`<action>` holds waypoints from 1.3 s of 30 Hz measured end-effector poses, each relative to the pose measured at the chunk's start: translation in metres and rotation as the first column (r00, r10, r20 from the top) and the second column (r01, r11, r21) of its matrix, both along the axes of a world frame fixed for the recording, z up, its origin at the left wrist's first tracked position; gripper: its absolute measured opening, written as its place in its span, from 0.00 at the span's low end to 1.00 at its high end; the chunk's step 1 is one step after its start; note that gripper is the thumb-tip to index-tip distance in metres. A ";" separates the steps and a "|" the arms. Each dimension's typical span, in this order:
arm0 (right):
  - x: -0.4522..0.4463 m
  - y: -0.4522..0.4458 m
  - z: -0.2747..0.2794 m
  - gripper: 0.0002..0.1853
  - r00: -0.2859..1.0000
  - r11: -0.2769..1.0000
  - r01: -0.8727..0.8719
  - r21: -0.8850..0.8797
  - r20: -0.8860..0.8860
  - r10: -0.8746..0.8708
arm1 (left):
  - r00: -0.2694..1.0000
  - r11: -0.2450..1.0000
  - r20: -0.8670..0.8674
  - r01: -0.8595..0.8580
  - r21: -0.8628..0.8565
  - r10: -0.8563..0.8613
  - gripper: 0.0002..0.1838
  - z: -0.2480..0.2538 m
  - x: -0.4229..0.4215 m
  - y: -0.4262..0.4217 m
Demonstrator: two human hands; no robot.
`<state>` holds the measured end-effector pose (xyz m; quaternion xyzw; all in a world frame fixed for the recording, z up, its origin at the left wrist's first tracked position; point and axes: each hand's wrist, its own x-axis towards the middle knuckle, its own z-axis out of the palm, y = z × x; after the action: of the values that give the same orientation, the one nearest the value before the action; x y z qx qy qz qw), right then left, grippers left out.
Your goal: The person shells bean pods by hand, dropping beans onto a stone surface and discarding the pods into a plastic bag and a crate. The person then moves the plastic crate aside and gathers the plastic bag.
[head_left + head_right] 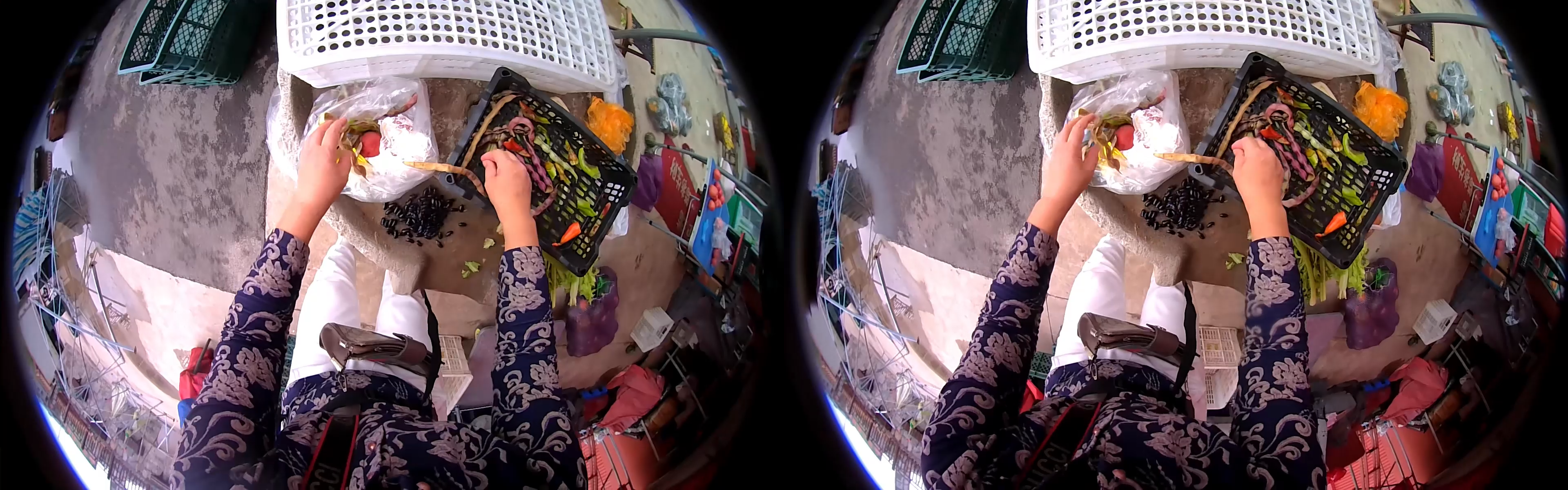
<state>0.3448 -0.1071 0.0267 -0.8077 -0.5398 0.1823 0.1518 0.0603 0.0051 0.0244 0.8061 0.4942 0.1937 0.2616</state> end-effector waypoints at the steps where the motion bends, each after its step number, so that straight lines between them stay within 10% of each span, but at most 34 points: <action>1: -0.002 -0.004 0.010 0.04 0.996 1.000 0.028 0.003 -0.080 -0.027 | 0.995 0.995 0.078 -0.057 -0.078 0.063 0.20 0.017 0.002 -0.006; 6: -0.018 -0.016 -0.008 0.11 0.992 0.998 -0.057 -0.022 -0.115 0.054 | 0.928 0.804 0.258 -0.069 -0.590 0.268 0.09 -0.002 0.015 -0.066; 16: -0.044 -0.030 0.066 0.10 0.965 0.979 -0.130 0.155 -0.208 0.160 | 0.798 0.445 0.383 0.162 -0.881 0.466 0.10 0.027 0.073 -0.112; 22: -0.102 -0.087 0.037 0.09 0.909 0.995 -0.099 -0.005 -0.407 0.089 | 0.891 0.407 0.297 0.144 -0.902 0.344 0.08 0.006 0.040 -0.146; 26: -0.127 -0.120 -0.010 0.07 0.698 0.970 0.080 -0.229 -0.682 -0.219 | 0.914 0.145 0.134 0.083 -0.986 0.383 0.09 -0.024 0.011 -0.168; 39: -0.133 -0.131 -0.035 0.07 0.687 0.901 0.124 -0.416 -0.619 -0.380 | 0.993 0.284 -0.003 -0.037 -0.958 0.121 0.12 -0.034 0.024 -0.174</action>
<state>0.2123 -0.2383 -0.0086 -0.7628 -0.2862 0.5356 0.2221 0.0845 -0.1693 -0.0098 0.4578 0.5418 -0.0982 0.6980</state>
